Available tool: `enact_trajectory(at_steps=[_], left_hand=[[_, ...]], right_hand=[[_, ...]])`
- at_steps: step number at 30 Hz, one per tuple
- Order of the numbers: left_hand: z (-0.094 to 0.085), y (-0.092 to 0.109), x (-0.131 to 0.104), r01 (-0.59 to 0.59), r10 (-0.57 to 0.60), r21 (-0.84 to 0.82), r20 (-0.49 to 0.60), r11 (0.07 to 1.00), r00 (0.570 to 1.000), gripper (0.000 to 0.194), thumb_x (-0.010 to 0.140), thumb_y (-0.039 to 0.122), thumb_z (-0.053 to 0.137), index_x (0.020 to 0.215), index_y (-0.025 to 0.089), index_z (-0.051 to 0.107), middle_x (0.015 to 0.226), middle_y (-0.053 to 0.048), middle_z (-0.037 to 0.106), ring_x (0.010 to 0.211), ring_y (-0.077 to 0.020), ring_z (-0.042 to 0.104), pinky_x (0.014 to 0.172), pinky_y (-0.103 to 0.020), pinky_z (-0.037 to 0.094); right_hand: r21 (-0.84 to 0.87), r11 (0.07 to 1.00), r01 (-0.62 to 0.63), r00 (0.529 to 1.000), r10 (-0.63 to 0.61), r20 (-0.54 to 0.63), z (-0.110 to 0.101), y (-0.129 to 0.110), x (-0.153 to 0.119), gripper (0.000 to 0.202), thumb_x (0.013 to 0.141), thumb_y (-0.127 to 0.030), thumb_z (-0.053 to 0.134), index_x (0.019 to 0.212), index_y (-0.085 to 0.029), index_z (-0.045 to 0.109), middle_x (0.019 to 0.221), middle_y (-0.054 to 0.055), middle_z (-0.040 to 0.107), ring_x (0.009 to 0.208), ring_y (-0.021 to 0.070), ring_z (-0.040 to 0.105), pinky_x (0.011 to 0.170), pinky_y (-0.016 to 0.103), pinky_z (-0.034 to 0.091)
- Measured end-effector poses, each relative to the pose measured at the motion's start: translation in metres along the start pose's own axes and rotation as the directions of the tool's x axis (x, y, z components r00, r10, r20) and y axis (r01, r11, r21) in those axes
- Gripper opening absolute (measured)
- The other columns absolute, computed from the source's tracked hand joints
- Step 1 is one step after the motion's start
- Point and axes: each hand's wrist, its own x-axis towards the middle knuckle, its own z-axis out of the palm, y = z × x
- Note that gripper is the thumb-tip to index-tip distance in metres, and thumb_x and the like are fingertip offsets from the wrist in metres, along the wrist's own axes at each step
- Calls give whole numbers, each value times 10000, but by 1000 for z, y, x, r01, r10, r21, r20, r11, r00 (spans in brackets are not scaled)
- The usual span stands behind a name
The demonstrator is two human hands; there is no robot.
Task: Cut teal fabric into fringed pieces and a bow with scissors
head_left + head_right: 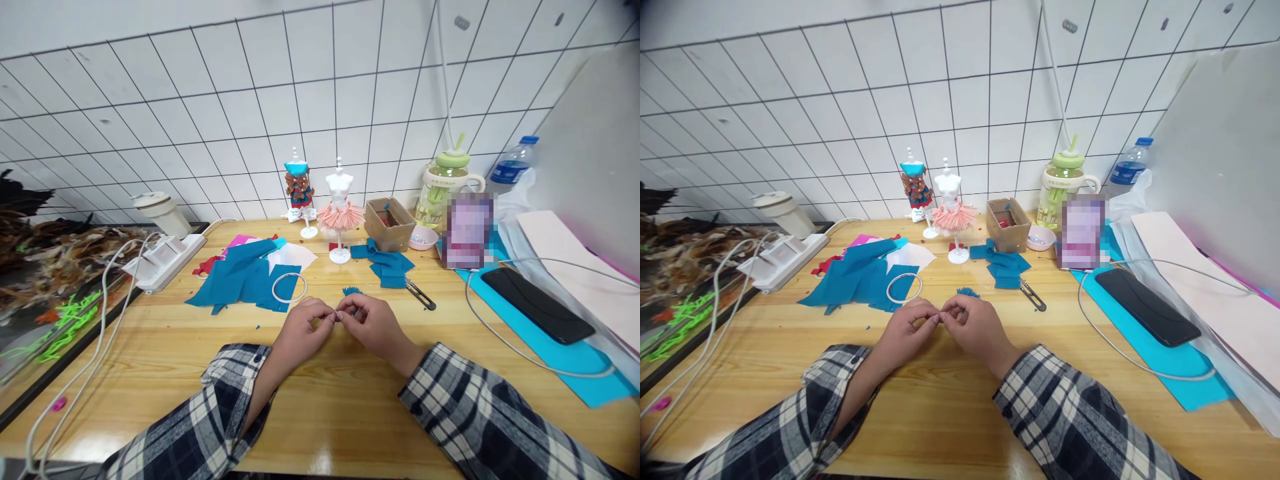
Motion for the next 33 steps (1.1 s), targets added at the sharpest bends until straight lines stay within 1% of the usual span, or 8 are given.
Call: enact_trajectory(at_steps=[5,8,12,19,23,26,30,33], left_hand=[[0,0,-1,-30,30,10,15,1000,999,160,834,165,568,733,185,690,733,-16,697,731,-154,603,709,-275,430],[-1,-1,-1,-39,39,-11,5,999,999,160,835,164,560,741,183,687,737,-18,693,734,-152,605,710,-271,437],[-1,-1,-1,-40,40,-24,-7,999,999,164,850,181,548,761,181,686,740,-19,685,723,-151,603,699,-268,439],[-2,-1,-2,-50,50,-38,4,998,999,166,867,190,542,797,180,693,763,-22,689,747,-154,600,721,-276,433],[-2,-2,-4,-25,28,-72,32,997,999,193,899,241,520,798,180,673,789,-25,676,775,-158,595,732,-278,433],[-2,-2,-4,6,-1,-91,52,996,999,216,913,288,509,796,181,657,800,-25,665,790,-161,590,739,-278,435],[-3,-2,-3,36,-33,-55,43,998,999,221,904,298,522,766,182,650,780,-21,659,772,-159,583,728,-274,428],[-3,-4,-3,44,-42,-40,45,998,998,226,900,297,519,755,186,653,771,-21,662,771,-162,583,720,-273,425]], right_hand=[[48,998,-50,999,49,12,1,0,1,75,779,-230,604,763,-191,666,673,6,672,567,118,560,530,219,431],[207,971,-120,991,106,75,0,0,2,100,780,-273,607,764,-182,647,667,10,658,529,114,548,494,221,436],[380,908,-177,981,130,145,-2,1,4,158,777,-332,626,788,-175,643,683,6,655,480,94,532,457,211,440],[470,862,-190,980,133,151,-2,4,5,198,746,-366,658,757,-169,652,675,-8,646,469,82,524,457,207,444],[443,878,-183,981,132,145,-2,4,5,190,768,-360,632,775,-170,642,660,-16,623,464,82,520,456,207,435],[355,926,-129,989,94,115,-2,2,3,148,794,-316,606,785,-173,642,625,-23,594,475,89,516,463,205,420],[164,986,0,998,-11,62,-4,-3,-1,134,840,-238,554,796,-184,669,628,-17,609,527,105,535,519,221,418],[-11,992,130,991,-129,23,-4,-5,-3,146,851,-196,556,813,-205,697,697,-6,673,643,133,589,615,247,433]])
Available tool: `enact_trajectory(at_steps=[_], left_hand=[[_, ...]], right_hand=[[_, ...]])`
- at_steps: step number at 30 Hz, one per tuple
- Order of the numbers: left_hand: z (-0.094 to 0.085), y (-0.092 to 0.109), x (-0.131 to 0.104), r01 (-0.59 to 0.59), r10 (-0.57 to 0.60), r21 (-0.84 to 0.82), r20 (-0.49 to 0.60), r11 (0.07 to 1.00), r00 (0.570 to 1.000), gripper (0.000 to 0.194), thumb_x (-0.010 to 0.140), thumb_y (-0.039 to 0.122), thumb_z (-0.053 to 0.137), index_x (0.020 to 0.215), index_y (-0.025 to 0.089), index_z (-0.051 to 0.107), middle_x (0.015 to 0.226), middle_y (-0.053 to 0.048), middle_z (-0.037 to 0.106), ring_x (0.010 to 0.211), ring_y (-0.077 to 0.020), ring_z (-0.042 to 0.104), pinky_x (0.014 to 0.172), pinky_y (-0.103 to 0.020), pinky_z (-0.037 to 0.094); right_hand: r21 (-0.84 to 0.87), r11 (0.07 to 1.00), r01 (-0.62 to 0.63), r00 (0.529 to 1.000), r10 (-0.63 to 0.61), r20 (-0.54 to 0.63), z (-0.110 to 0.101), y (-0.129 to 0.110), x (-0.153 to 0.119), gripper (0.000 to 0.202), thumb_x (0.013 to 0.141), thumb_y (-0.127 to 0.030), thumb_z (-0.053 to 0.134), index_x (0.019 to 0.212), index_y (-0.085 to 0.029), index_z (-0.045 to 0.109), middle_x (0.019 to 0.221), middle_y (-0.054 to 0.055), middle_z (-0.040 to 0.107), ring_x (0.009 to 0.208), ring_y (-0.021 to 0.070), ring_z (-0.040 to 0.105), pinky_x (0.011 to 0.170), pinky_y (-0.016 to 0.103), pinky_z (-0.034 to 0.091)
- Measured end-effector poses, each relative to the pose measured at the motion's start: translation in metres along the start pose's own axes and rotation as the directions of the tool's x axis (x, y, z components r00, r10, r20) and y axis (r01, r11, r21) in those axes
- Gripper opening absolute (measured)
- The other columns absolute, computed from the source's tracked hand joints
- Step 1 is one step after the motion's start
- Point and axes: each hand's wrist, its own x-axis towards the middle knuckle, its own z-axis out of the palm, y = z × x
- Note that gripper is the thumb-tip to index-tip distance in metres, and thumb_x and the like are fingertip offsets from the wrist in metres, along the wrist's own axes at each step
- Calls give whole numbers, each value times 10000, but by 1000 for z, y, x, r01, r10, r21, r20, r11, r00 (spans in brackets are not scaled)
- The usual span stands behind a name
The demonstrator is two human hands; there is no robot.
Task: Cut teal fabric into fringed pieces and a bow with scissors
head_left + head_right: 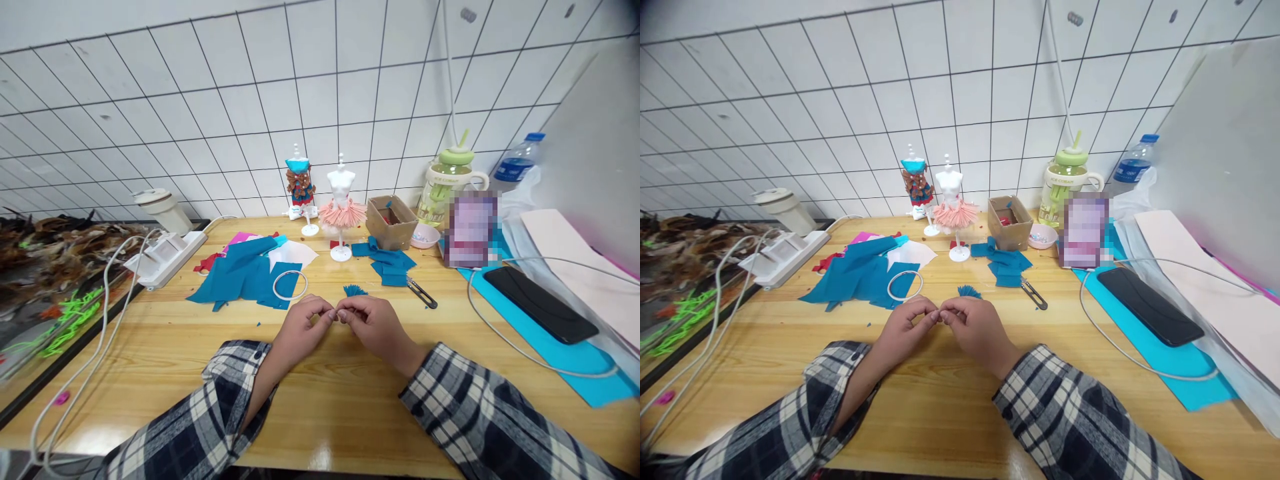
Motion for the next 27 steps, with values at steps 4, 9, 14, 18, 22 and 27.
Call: enact_trajectory(at_steps=[4,9,14,18,22,27], left_hand=[[1,-1,1,-1,1,0,8,1000,1000,219,886,245,507,719,184,634,740,-16,651,756,-158,577,707,-265,419],[2,-1,2,9,-9,-31,2,999,1000,223,879,226,480,719,183,629,752,-18,655,760,-156,587,718,-265,428],[1,-1,3,16,-16,-30,-3,999,1000,225,864,221,461,725,190,635,762,-20,662,766,-161,595,728,-273,441],[0,1,4,19,-19,-24,-13,1000,1000,230,858,217,458,724,189,643,768,-22,670,767,-165,601,729,-278,449],[1,2,4,-4,5,27,-22,1000,1000,236,859,199,471,715,192,658,743,-17,673,742,-159,596,706,-272,441],[4,2,3,-25,29,120,-36,993,999,188,838,178,526,733,197,680,722,-14,679,718,-158,588,675,-271,426]], right_hand=[[-120,992,40,998,-45,-33,1,0,-1,114,838,-193,604,821,-217,714,719,-8,706,653,138,601,621,250,427],[-182,981,74,995,-84,-50,2,0,-2,115,851,-200,608,845,-223,720,777,-11,726,679,137,614,645,251,432],[-201,976,80,994,-92,-54,1,-1,-2,120,858,-198,598,862,-221,716,795,-7,729,691,142,618,655,254,433],[-213,975,64,997,-74,-38,1,-2,-2,124,866,-229,584,862,-224,708,788,5,721,671,151,613,648,263,431],[-221,975,34,999,-41,-24,1,-3,-2,133,867,-246,572,870,-231,704,784,16,723,668,162,616,650,275,435],[-198,980,-16,999,5,-54,1,-3,-2,103,839,-247,595,853,-224,695,760,12,714,610,148,597,606,264,434]])
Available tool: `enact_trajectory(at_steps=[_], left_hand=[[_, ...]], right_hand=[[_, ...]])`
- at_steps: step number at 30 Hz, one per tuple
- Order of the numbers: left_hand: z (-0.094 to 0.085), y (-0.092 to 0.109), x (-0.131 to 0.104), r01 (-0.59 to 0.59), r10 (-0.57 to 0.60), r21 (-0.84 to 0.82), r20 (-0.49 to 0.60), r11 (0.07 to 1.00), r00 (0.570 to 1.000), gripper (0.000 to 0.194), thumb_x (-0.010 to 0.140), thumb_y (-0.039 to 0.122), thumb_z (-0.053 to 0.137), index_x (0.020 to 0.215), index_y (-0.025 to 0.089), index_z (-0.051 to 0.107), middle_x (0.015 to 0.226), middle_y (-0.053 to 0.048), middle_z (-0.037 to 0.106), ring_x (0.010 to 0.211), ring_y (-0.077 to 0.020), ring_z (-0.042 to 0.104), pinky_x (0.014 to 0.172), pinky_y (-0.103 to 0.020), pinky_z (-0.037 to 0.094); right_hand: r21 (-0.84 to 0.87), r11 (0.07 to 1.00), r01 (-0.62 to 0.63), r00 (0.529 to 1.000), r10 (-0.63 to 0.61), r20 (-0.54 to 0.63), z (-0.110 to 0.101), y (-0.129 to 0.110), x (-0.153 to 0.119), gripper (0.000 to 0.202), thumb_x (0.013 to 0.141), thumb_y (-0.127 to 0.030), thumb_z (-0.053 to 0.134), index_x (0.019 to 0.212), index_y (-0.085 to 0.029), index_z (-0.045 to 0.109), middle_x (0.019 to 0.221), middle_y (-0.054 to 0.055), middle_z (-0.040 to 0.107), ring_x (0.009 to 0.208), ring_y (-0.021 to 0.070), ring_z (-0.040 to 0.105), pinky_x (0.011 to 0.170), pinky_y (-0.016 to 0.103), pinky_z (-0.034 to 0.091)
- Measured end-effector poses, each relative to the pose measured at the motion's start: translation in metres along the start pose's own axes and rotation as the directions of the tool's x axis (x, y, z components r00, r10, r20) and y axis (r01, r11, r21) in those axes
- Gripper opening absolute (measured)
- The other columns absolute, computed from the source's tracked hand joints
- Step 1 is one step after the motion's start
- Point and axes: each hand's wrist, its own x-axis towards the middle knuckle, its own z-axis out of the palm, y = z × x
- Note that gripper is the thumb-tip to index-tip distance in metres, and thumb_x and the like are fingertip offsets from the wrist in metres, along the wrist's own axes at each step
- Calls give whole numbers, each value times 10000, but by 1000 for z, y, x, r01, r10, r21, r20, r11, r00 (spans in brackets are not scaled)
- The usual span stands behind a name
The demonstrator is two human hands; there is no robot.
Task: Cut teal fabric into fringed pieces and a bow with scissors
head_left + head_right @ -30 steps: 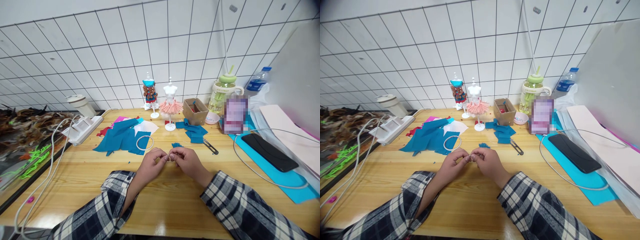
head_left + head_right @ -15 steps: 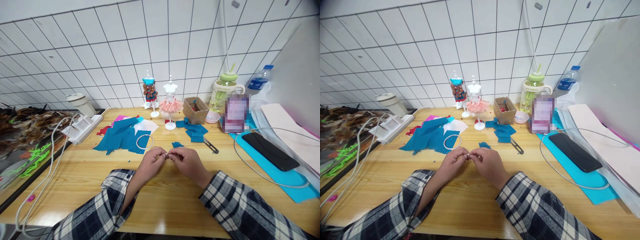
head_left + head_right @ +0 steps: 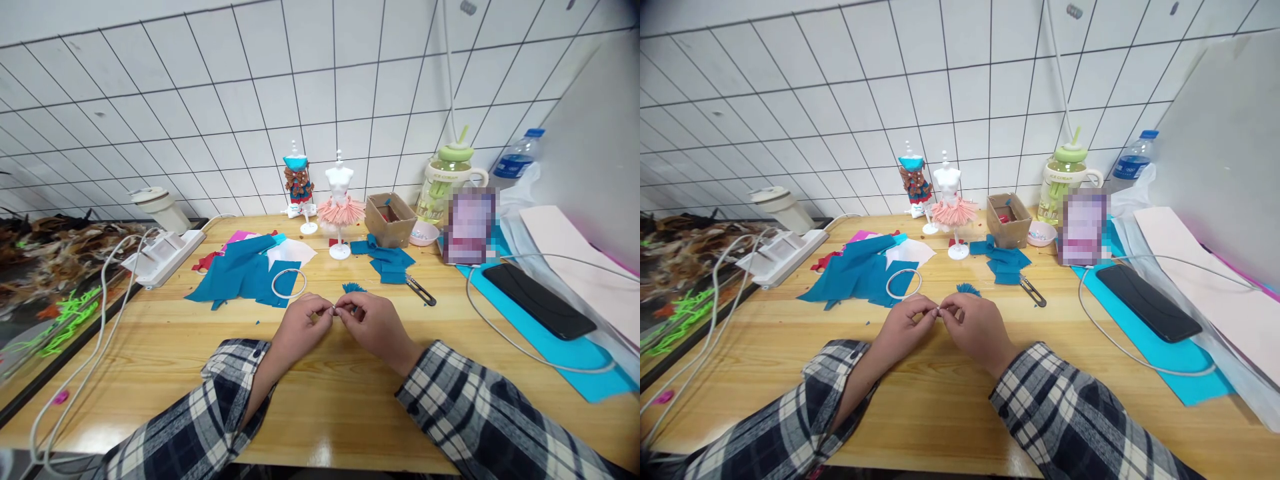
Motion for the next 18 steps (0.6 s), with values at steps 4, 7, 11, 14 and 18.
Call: enact_trajectory(at_steps=[4,7,11,14,18], left_hand=[[2,-2,-2,-28,28,32,7,999,1000,165,841,191,541,768,197,689,736,-23,682,729,-164,592,683,-282,429],[3,-3,-3,-14,14,39,-1,999,1000,162,828,177,546,751,193,688,731,-26,683,723,-164,591,680,-284,430],[2,0,-2,8,-8,9,-13,1000,1000,163,783,128,549,711,191,681,707,-20,688,700,-158,597,665,-274,430],[1,4,-3,-6,6,1,-12,1000,1000,165,765,125,556,687,197,683,680,-16,687,676,-157,598,655,-273,427],[0,6,-4,-31,30,-38,-21,999,999,177,742,104,550,664,201,677,682,-13,692,678,-158,603,657,-274,436]], right_hand=[[-8,1000,-11,1000,11,0,0,0,0,89,833,-254,611,838,-227,696,754,2,713,612,142,601,602,258,427],[-63,997,36,999,-36,-11,0,0,-2,104,852,-262,595,835,-227,691,767,4,712,642,146,607,615,261,413],[-139,986,88,996,-88,7,1,-2,-3,133,875,-282,564,842,-224,679,756,16,701,659,156,600,613,266,394],[-127,989,81,996,-77,34,2,-2,-3,104,855,-265,568,825,-222,657,740,15,685,642,154,584,598,262,388],[-5,1000,-8,999,8,47,5,1,1,52,772,-187,567,732,-213,588,641,-13,610,578,137,542,539,239,384]])
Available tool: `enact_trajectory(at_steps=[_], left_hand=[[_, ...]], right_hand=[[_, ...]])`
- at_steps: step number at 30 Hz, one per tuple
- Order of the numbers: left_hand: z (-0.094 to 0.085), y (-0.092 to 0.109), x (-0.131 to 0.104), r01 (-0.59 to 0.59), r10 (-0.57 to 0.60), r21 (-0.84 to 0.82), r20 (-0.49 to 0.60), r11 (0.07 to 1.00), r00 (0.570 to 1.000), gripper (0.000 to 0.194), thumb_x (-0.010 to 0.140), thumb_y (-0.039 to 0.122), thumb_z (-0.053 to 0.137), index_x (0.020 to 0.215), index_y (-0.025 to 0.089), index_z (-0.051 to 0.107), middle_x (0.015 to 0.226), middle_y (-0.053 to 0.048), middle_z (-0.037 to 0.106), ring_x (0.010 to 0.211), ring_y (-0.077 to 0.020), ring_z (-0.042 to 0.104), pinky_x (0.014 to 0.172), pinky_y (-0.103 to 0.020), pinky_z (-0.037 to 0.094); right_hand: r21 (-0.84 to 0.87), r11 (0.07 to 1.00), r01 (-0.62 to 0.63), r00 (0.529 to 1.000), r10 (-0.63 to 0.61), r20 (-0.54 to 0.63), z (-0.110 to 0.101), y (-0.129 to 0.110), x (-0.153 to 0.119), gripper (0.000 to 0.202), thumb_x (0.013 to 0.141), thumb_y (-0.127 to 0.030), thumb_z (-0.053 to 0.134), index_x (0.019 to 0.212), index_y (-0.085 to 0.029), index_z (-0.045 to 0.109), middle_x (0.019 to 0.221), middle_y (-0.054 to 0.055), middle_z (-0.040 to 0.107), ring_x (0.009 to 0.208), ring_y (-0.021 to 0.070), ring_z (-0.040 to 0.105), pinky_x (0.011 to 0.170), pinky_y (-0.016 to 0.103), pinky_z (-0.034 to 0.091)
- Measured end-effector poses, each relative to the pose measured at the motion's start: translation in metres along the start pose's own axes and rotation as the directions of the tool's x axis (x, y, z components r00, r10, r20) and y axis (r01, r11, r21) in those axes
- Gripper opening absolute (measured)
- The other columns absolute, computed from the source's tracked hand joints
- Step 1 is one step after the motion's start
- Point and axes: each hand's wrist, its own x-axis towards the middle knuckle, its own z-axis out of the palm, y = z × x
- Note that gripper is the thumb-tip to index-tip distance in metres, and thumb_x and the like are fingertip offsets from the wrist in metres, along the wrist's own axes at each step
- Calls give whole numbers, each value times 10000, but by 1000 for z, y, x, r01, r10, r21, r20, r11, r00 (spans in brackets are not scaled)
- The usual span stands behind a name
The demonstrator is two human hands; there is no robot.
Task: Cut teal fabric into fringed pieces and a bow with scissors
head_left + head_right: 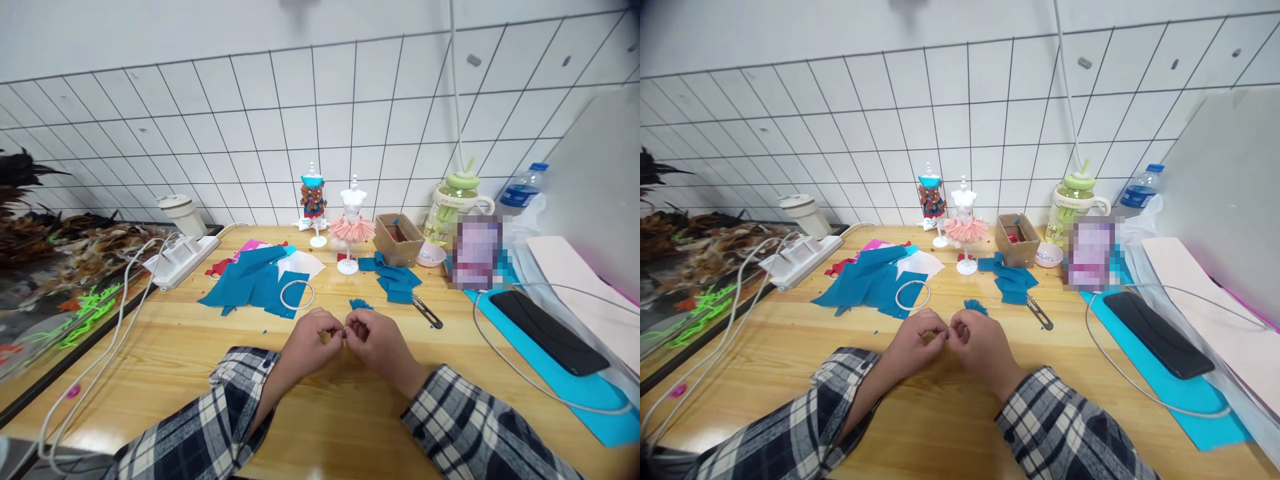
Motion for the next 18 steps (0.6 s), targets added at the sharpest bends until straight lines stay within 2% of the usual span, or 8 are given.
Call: enact_trajectory(at_steps=[5,9,11,13,15,18], left_hand=[[-4,-1,-1,-8,0,-120,-64,993,998,187,770,125,535,690,206,685,713,-22,707,721,-169,623,710,-293,464],[-8,-2,-2,-110,93,-169,-106,979,990,190,827,183,530,720,197,686,718,-38,705,725,-173,622,712,-306,459],[-9,-4,-2,-158,138,-171,-125,972,983,194,844,197,522,738,196,685,725,-43,704,730,-176,619,716,-314,457],[-7,-7,0,-179,159,-165,-130,970,979,200,851,201,515,740,198,682,720,-47,703,729,-179,617,715,-321,458],[-5,-9,2,-183,163,-157,-132,971,978,202,845,197,513,732,201,681,713,-49,701,725,-181,618,707,-323,462],[-2,-12,4,-194,173,-147,-140,970,975,196,818,170,519,708,202,678,699,-48,700,712,-180,620,690,-320,467]], right_hand=[[209,963,-167,982,181,-47,3,9,6,66,749,-218,546,686,-219,529,545,-42,507,482,126,473,457,229,367],[211,956,-206,966,233,-114,-8,12,14,84,774,-275,534,714,-216,537,527,-42,497,464,133,473,448,238,365],[95,980,-174,959,190,-209,-25,12,24,93,783,-284,529,731,-211,554,557,-26,530,490,138,491,475,244,372],[-106,988,-112,942,72,-327,-48,11,41,94,783,-285,543,733,-209,569,609,-12,572,541,141,514,533,253,382],[-307,948,-88,908,-51,-415,-74,13,63,98,794,-288,546,763,-208,594,680,5,620,617,155,553,577,262,373],[-487,846,-218,868,-60,-493,-105,25,98,140,827,-306,529,819,-207,628,769,35,670,674,181,574,553,274,316]])
